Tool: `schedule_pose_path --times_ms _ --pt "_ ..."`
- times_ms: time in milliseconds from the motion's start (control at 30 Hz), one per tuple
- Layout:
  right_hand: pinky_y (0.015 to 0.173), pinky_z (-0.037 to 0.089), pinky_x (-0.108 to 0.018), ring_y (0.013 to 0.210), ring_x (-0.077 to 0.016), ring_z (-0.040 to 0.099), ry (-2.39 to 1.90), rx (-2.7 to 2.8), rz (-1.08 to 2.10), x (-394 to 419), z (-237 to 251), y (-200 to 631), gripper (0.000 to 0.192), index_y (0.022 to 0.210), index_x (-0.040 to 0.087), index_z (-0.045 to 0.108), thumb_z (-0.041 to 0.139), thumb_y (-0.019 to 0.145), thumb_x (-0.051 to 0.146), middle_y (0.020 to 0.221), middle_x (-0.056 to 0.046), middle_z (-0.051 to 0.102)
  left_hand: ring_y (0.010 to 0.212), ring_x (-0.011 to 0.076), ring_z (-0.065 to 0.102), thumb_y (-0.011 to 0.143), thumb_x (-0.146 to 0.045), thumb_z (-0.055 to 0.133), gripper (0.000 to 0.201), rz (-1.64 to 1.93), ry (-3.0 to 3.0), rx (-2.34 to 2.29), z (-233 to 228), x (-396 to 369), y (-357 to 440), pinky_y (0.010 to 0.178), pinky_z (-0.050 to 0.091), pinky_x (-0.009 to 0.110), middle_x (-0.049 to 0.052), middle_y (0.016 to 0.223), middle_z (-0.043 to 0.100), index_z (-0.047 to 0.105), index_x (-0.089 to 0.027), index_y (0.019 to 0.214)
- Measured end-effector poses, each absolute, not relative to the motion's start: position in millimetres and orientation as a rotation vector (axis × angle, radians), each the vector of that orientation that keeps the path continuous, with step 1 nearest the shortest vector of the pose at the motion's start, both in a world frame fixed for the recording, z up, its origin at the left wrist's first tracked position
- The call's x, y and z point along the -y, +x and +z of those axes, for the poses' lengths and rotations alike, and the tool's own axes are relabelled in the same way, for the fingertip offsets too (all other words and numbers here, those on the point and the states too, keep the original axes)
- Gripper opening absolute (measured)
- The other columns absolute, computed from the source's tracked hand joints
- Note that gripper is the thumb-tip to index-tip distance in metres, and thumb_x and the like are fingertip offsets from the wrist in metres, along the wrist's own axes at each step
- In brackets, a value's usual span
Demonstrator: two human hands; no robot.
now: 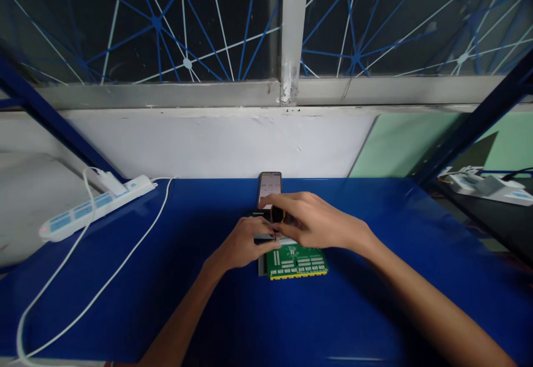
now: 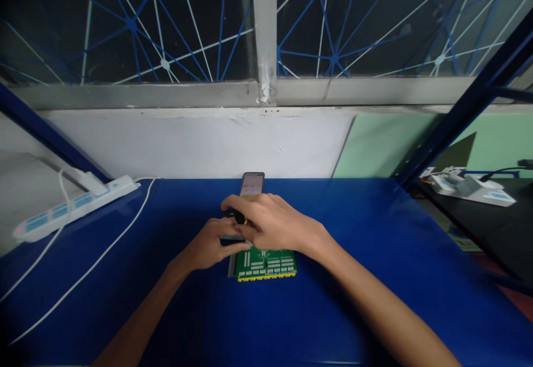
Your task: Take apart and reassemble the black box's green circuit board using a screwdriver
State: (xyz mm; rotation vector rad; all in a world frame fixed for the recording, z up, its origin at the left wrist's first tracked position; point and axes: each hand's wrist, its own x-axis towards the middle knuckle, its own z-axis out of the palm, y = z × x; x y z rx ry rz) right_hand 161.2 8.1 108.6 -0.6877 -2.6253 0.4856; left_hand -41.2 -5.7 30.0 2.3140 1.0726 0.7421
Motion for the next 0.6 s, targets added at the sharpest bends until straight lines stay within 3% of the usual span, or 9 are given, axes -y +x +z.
schedule_pose_path --times_ms 167,267,433,600 --pt "0.058 0.034 -0.03 0.069 -0.0185 0.06 -0.77 2.611 0.366 -9.0 106.2 158.3 0.035 0.124 0.016 0.053 0.051 0.091 0.026 0.084 -0.007 0.068 0.078 0.0172 0.068 0.079 -0.023 0.072 0.004 0.794 2.306 -1.105 27.2 6.1 -40.7 0.077 0.051 0.028 0.0 0.083 0.074 0.075 -0.021 0.081" --pt "0.059 0.036 -0.03 0.07 -0.0201 0.062 -0.777 2.593 0.338 -10.4 105.9 159.0 0.04 0.127 0.016 0.054 0.052 0.09 0.031 0.087 -0.008 0.07 0.081 0.0173 0.068 0.083 -0.023 0.068 0.008 0.77 2.315 -1.091 28.7 7.3 -40.2 0.078 0.051 0.029 0.0 0.087 0.075 0.075 -0.023 0.084" --pt "0.065 0.041 -0.031 0.083 -0.0211 0.064 -0.695 2.594 0.446 -12.4 108.0 162.3 0.045 0.129 0.017 0.052 0.053 0.084 0.02 0.103 -0.009 0.07 0.081 0.0164 0.069 0.086 -0.023 0.063 0.012 0.719 2.306 -1.055 32.4 8.2 -40.0 0.078 0.052 0.029 0.0 0.089 0.075 0.075 -0.023 0.087" --pt "0.063 0.039 -0.029 0.075 -0.018 0.062 -0.679 2.608 0.513 -13.2 106.8 161.4 0.041 0.126 0.018 0.052 0.05 0.085 0.016 0.095 -0.007 0.07 0.083 0.0174 0.068 0.082 -0.026 0.068 0.008 0.774 2.291 -1.052 30.4 6.2 -40.4 0.078 0.053 0.03 0.001 0.089 0.074 0.075 -0.023 0.085"
